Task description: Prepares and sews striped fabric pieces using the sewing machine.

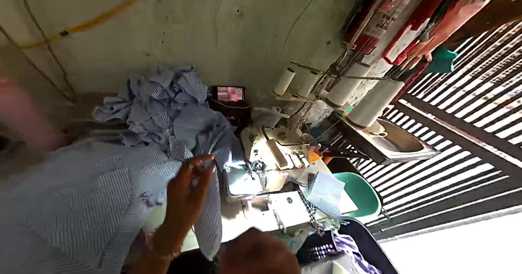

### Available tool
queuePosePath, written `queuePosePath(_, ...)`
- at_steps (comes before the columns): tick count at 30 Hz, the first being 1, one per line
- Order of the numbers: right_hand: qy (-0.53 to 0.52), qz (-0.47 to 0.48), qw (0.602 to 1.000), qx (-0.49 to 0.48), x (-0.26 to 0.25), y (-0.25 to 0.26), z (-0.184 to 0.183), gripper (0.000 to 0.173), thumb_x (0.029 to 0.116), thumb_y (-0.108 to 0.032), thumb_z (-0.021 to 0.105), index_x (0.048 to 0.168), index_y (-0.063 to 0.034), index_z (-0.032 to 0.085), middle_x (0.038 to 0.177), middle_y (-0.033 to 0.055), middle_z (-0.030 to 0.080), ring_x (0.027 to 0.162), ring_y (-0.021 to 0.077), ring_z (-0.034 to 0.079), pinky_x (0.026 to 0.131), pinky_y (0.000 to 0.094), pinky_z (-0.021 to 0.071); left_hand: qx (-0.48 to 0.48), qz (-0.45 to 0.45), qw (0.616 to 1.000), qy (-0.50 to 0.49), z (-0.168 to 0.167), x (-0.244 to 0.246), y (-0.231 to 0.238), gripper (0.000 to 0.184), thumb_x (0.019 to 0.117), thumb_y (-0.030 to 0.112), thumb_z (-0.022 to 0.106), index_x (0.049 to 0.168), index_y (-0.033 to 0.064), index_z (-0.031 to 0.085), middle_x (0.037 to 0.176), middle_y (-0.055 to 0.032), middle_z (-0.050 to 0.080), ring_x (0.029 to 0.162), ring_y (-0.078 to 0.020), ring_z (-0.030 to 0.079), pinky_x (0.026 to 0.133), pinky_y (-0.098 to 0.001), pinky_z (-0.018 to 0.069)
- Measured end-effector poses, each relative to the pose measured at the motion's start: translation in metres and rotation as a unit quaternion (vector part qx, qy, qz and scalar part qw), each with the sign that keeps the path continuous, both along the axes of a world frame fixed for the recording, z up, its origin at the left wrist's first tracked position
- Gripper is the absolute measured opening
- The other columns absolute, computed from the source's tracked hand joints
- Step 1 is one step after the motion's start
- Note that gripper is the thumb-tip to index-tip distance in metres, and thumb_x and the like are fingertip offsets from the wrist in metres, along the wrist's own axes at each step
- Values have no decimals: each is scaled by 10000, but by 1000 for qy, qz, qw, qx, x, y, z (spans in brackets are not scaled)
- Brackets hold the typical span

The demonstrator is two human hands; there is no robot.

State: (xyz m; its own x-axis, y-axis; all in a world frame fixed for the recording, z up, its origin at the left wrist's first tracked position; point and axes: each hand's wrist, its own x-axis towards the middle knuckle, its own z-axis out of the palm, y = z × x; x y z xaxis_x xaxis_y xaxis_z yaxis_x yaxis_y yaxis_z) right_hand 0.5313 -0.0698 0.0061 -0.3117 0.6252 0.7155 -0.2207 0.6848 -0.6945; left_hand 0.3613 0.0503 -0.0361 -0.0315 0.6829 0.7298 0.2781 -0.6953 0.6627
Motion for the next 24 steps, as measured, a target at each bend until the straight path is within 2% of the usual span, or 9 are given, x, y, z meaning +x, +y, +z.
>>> queuePosePath(2, -29, -186, 980, -61, 8, 29, -35, 356, 958, -276, 707, 1214, -30, 675, 1174, 34, 676, 759, -88, 558, 626, 89, 464, -14, -14, 1000, -5, -7, 13, -9, 317, 1008, 208, 573, 1177, -47, 660, 801, 2, 649, 688, 58, 559, 664, -125, 482)
queuePosePath(4, -59, -233, 960, -142, 11, 55, -59, 491, 915, -246, 736, 1304, 30, 620, 1229, 66, 686, 678, -79, 519, 559, 110, 424, -23, -36, 999, -11, -16, 24, -12, 306, 992, 186, 584, 1169, -52, 658, 739, 14, 618, 648, 55, 542, 639, -119, 471)
queuePosePath(5, -59, -228, 956, -174, 12, 64, -69, 464, 910, -225, 732, 1277, 41, 632, 1174, 50, 704, 677, -66, 525, 573, 124, 429, -26, -49, 998, -15, -21, 30, -12, 300, 988, 182, 588, 1165, -49, 660, 730, 17, 617, 643, 59, 544, 636, -113, 473)
queuePosePath(8, 43, -211, 946, -244, 10, 74, -95, 129, 874, -92, 745, 978, -18, 723, 844, -55, 709, 688, -59, 592, 642, 129, 497, -47, -72, 996, -10, -45, 44, -11, 313, 1011, 238, 583, 1184, -9, 668, 721, 39, 581, 624, 66, 504, 609, -97, 438)
queuePosePath(10, 70, -232, 936, -256, 14, 73, -107, 29, 862, -55, 758, 887, -43, 748, 764, -64, 711, 668, -53, 613, 635, 135, 511, -84, -84, 993, -6, -59, 47, -12, 353, 1022, 267, 558, 1228, -3, 656, 720, 66, 549, 609, 75, 462, 585, -91, 407)
queuePosePath(13, 17, -264, 937, -230, 27, 72, -116, 57, 884, -82, 746, 904, -29, 750, 783, -54, 718, 696, -57, 625, 668, 128, 525, -254, -164, 953, -4, -63, 36, -14, 484, 975, 333, 613, 1335, 9, 593, 778, 107, 604, 645, 54, 529, 614, -138, 460)
queuePosePath(16, -31, -279, 936, -213, 37, 76, -118, 104, 888, -131, 753, 912, -30, 754, 783, -50, 713, 664, -77, 594, 630, 105, 497, -430, -260, 865, -4, -53, 24, -4, 302, 960, 268, 655, 1172, 52, 661, 945, 72, 710, 857, 4, 664, 816, -204, 549)
queuePosePath(17, -38, -278, 936, -211, 39, 77, -119, 105, 887, -133, 753, 910, -31, 755, 776, -51, 705, 645, -82, 573, 611, 100, 481, -452, -267, 851, 0, -51, 23, -1, 204, 962, 247, 656, 1071, 78, 691, 911, 88, 711, 847, 15, 664, 806, -195, 547)
queuePosePath(24, -48, -285, 939, -187, 42, 84, -125, 115, 887, -130, 733, 913, -22, 762, 783, -34, 710, 596, -91, 515, 567, 89, 437, -377, -174, 908, 57, -46, 32, 8, 94, 896, 159, 731, 955, 87, 749, 836, 108, 718, 694, 72, 617, 649, -112, 504)
